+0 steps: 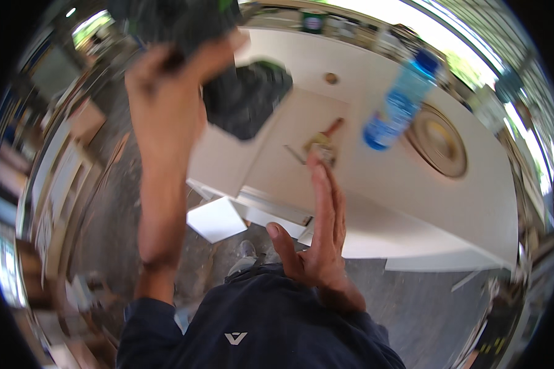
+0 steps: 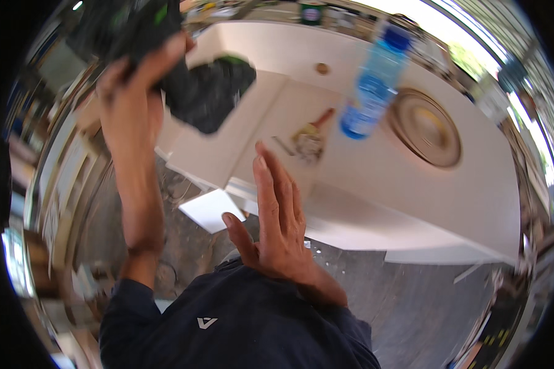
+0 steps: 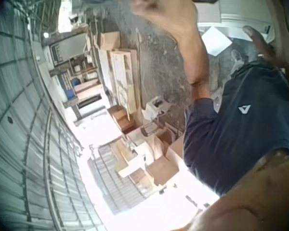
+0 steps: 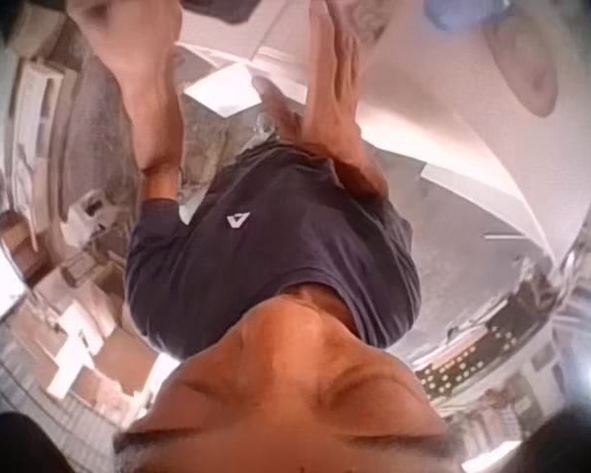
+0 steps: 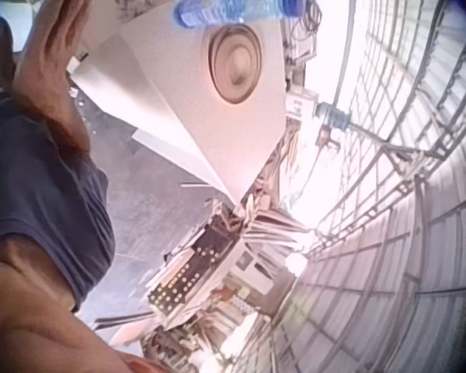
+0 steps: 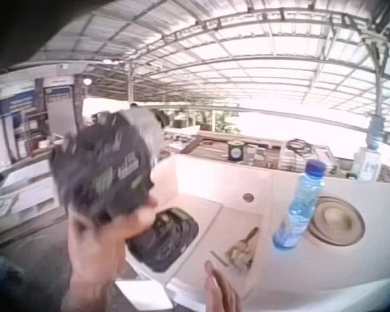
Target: The person assembles a white cabinet by positioning and holding a panel in place, using a power drill to secure it with a screw, and then fitting another panel onto the drawer mechanism.
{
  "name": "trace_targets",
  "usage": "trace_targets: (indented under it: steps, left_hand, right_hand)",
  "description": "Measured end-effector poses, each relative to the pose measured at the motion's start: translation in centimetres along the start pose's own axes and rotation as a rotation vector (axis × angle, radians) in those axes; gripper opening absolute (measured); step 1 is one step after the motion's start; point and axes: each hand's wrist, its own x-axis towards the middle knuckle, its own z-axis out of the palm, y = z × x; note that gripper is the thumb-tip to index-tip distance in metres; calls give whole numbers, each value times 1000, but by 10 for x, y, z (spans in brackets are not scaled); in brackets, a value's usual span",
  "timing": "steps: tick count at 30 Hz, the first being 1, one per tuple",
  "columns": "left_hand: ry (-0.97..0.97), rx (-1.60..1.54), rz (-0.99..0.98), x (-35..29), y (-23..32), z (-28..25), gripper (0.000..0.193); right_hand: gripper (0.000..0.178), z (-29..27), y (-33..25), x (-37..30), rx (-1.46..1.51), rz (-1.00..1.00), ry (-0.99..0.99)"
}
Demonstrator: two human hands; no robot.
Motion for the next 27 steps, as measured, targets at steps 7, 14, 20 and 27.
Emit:
trace_targets:
  steps: [7, 14, 20, 27]
  left_hand:
    - [86, 345, -456, -225, -13, -87, 41]
    - [-228, -173, -629, -322, -101, -130, 61]
    - [-372, -55, -1026, -325, -280, -151, 44]
    - [-930, 1094, -440, -302, -423, -95, 57]
  right_hand:
    - [91, 85, -20, -22, 390, 25, -604]
    - [47, 137, 41, -138, 648, 461, -584]
    - [28, 92, 67, -204, 274, 732, -592]
    - [23, 19, 37, -259, -477, 1039, -757]
